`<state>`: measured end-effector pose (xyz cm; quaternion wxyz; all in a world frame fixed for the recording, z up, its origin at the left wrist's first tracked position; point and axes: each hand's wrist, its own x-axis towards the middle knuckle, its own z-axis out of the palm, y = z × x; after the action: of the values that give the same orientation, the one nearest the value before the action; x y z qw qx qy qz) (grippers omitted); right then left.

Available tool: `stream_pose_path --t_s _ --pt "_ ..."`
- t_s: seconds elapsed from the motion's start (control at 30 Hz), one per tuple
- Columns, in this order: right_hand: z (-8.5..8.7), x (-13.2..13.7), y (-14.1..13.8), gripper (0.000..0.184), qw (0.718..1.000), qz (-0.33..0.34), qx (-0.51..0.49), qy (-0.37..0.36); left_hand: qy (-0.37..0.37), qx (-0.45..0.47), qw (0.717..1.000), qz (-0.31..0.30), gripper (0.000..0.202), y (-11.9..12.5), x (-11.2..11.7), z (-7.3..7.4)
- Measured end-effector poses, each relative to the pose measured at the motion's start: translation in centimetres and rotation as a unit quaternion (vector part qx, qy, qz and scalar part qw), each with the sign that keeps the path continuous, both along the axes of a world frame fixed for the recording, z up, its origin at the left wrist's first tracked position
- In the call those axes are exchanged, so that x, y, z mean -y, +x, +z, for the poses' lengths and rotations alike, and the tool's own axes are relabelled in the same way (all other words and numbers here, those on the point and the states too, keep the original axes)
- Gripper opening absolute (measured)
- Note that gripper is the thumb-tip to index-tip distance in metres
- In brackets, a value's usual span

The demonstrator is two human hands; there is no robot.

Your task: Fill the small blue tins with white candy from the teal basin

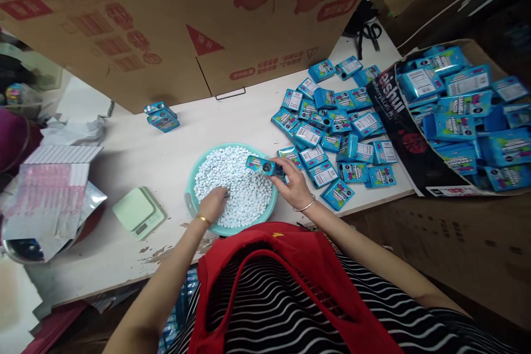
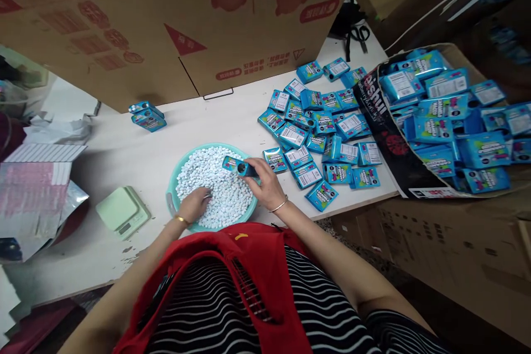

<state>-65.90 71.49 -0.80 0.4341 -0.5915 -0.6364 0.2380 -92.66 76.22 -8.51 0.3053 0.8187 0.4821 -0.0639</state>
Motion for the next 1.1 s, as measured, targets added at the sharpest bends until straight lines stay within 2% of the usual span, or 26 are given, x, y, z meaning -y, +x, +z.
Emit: stream_pose_path --t_s 0.03,0.1,0.17,0.23,0.33,0.47,0.57,0.67,0.77,0.9,1.0,1.1 --pt "0.0 0.0 0.1 0.032 1.0 -0.009 0.002 -0.003 -0.001 0.018 1.0 0.005 0.023 1.1 0.3 -1.0" --pt "0.1 0.0 0.3 0.031 1.0 -0.025 0.004 -0.006 -0.005 0.054 0.998 0.015 0.026 2.8 0.7 -2.0" --pt "0.0 0.1 0.3 0.031 0.999 -0.034 0.003 -0.007 -0.01 0.088 0.996 0.021 0.024 3.1 0.8 -2.0" --pt "-0.1 0.3 0.3 0.031 0.999 -0.037 0.001 -0.008 -0.013 0.114 0.993 0.023 0.024 2.4 0.8 -1.0" --pt "-0.5 0.6 0.2 0.031 1.0 -0.028 0.007 -0.01 -0.006 0.156 0.988 0.019 0.023 0.4 0.6 2.1" --pt "-0.9 0.8 -0.4 0.033 0.999 0.022 0.025 0.006 0.027 0.2 0.979 -0.003 0.023 -1.3 -0.2 8.1" --pt "-1.0 0.8 -1.3 0.035 0.997 0.069 0.037 0.022 0.048 0.177 0.982 -0.048 0.022 -1.1 -1.0 12.4" --pt "-1.1 0.8 -2.6 0.037 0.994 0.094 0.04 0.039 0.07 0.099 0.986 -0.116 0.02 -0.1 -1.8 15.7" --pt "-1.1 0.8 -3.5 0.038 0.993 0.106 0.032 0.051 0.089 -0.033 0.982 -0.164 0.016 1.4 -2.0 18.5" --pt "-1.1 0.9 -4.1 0.038 0.992 0.113 0.028 0.055 0.136 -0.174 0.953 -0.209 0.014 4.0 -1.3 21.6" --pt "-1.1 0.9 -4.2 0.036 0.992 0.114 0.025 0.053 0.161 -0.219 0.933 -0.235 0.022 5.5 -0.5 23.2" --pt "-1.3 0.9 -4.0 0.036 0.992 0.113 0.022 0.048 0.167 -0.218 0.93 -0.245 0.024 5.5 -0.2 23.8"
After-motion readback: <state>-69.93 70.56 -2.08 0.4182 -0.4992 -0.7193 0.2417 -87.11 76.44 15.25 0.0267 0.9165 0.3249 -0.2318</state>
